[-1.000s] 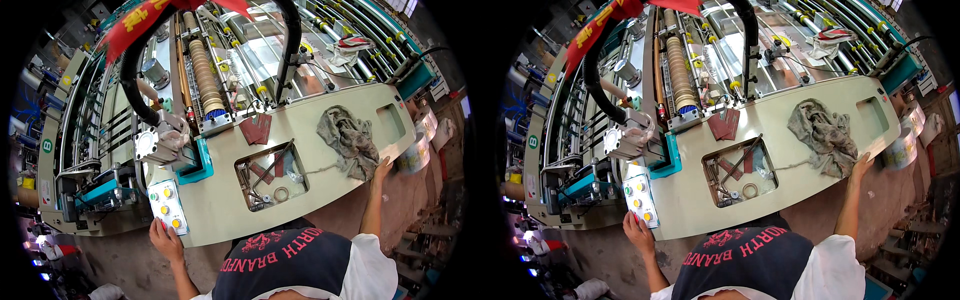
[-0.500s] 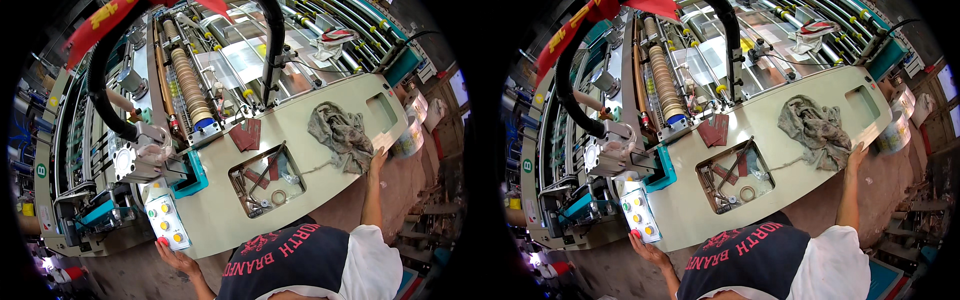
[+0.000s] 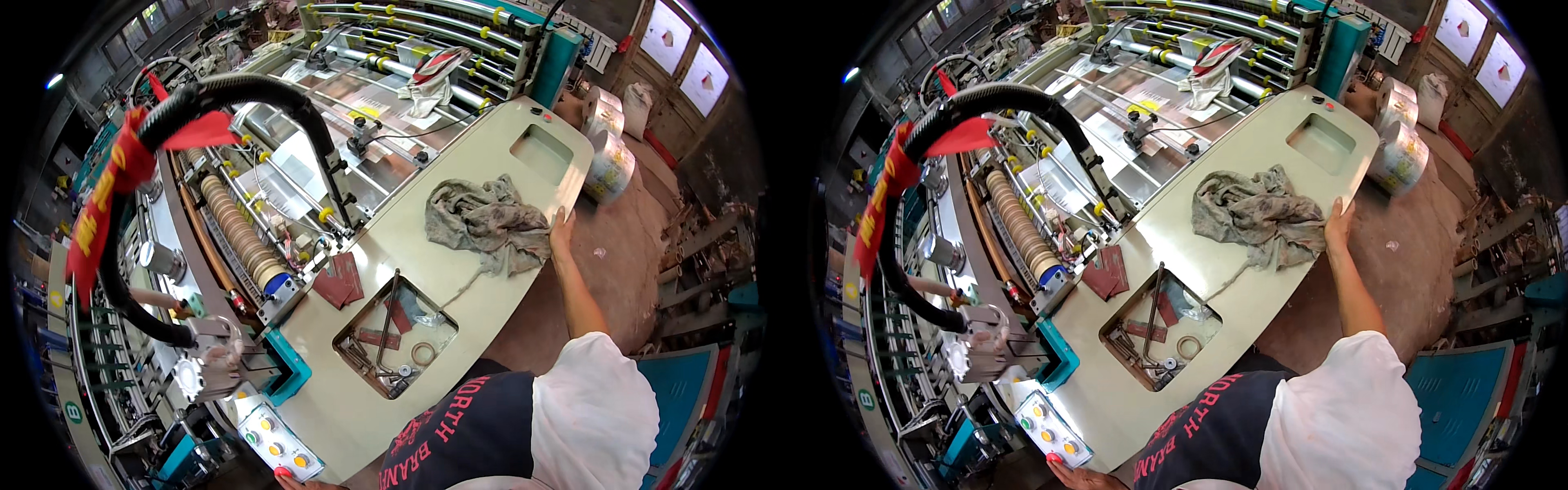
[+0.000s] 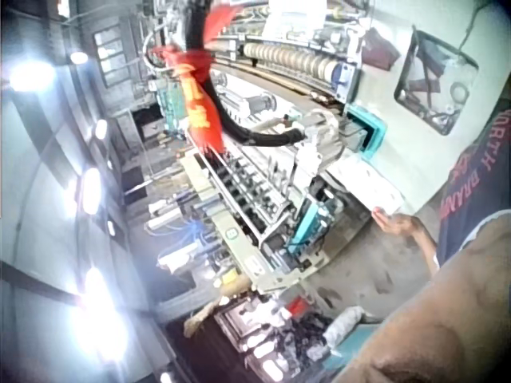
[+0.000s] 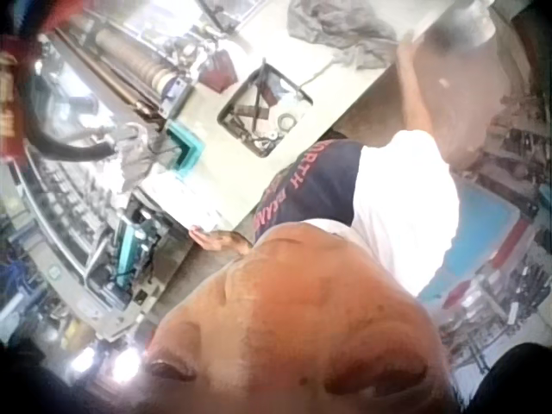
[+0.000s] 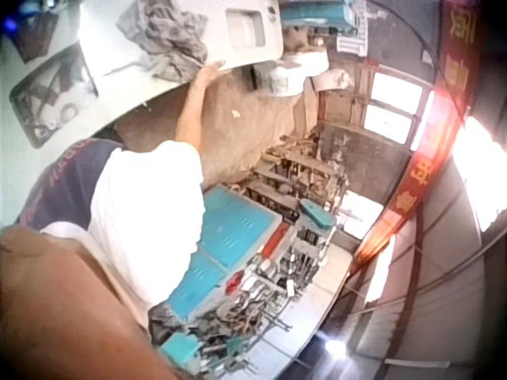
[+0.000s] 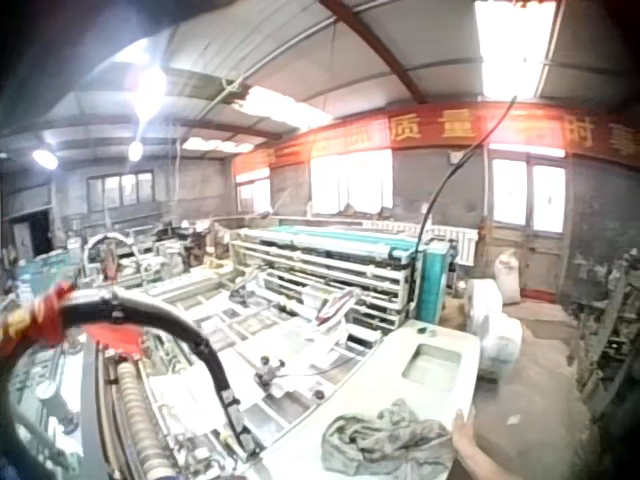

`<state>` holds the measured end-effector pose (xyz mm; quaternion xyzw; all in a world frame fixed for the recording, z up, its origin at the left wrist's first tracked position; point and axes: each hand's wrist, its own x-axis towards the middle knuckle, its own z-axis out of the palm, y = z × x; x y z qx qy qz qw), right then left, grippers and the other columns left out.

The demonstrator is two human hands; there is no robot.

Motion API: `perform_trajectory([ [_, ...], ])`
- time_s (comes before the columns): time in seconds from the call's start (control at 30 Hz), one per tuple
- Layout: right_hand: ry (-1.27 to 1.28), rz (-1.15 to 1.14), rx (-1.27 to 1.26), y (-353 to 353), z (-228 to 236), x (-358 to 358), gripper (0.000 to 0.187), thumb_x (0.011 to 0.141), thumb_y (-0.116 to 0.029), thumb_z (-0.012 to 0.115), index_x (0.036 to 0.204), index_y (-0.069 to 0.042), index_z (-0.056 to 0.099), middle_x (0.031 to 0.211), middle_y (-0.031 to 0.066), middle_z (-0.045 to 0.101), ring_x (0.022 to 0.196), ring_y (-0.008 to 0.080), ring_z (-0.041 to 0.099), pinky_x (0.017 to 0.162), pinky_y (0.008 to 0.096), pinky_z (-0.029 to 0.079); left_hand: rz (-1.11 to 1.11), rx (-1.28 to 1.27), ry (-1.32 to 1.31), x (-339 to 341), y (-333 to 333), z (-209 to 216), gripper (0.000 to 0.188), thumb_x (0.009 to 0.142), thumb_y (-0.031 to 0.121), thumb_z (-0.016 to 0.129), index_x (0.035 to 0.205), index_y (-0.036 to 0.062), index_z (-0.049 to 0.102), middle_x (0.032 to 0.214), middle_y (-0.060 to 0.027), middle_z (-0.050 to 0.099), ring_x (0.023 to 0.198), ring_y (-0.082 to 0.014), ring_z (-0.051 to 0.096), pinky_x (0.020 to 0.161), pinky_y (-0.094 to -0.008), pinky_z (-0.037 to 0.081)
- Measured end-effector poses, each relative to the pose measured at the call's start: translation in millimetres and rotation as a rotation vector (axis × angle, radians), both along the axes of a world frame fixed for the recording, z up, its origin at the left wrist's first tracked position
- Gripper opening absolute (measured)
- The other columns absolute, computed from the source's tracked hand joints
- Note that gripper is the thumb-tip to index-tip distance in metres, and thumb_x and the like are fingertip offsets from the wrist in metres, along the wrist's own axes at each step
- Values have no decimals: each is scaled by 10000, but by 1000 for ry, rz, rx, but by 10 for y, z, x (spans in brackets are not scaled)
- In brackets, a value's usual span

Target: The person cuts a white plastic bag with shears, walks to a different machine to interact with a touchscreen and adjust internal components, and eventually removes a printed bag with a yellow smiley face.

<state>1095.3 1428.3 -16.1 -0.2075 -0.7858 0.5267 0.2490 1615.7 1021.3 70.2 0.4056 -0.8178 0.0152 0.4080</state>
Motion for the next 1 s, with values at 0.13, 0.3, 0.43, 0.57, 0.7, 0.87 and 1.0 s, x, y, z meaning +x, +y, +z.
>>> perform_trajectory([
  [0.13,26,-15,-16,141,-61,24,572,975,-347,426,1390,20,287,1327,261,445,1221,343,453,1013,379,351,-126,-77,92,-32,-45,-15,479,1001,309,378,1225,-89,522,1233,-277,510,1014,-358,586,855,-409,492],
  [0.3,3,-26,-28,91,-30,55,578,973,-350,425,1397,13,276,1339,262,437,1239,347,442,1021,380,348,-120,-83,21,-14,-83,-49,485,982,313,416,1233,-91,511,1257,-283,488,1027,-386,579,863,-429,486],
  [0.43,-28,-6,-25,-9,85,104,580,971,-352,424,1402,6,273,1341,262,437,1238,347,445,1020,382,350,-92,-99,27,-26,-41,-36,455,977,289,413,1204,-87,531,1208,-277,516,1006,-388,584,851,-432,485],
  [0.57,-75,-10,-10,-158,162,104,581,968,-348,431,1402,5,273,1336,262,443,1235,345,450,1021,382,351,-51,-113,36,15,-49,-20,427,972,266,410,1176,-83,550,1160,-271,543,985,-390,590,840,-434,484],
  [0.7,-111,-52,26,-67,266,184,576,966,-347,437,1402,-6,279,1328,256,453,1220,346,464,1004,390,364,-68,-118,37,-80,-67,-44,396,966,237,406,1140,-78,574,1100,-264,578,959,-393,597,826,-437,482],
  [0.87,-132,-51,16,-101,290,184,572,966,-349,436,1403,-12,280,1327,251,456,1208,348,472,985,395,377,-48,-172,78,-17,-55,-97,368,960,204,402,1100,-72,601,1032,-255,617,929,-397,604,810,-440,481],
  [1.0,-75,-36,6,3,54,66,580,968,-342,437,1408,-7,264,1332,251,450,1209,348,472,986,391,378,-16,-117,47,-73,35,44,371,960,172,380,1152,-92,558,1104,-255,591,1010,-390,571,874,-441,447],
])
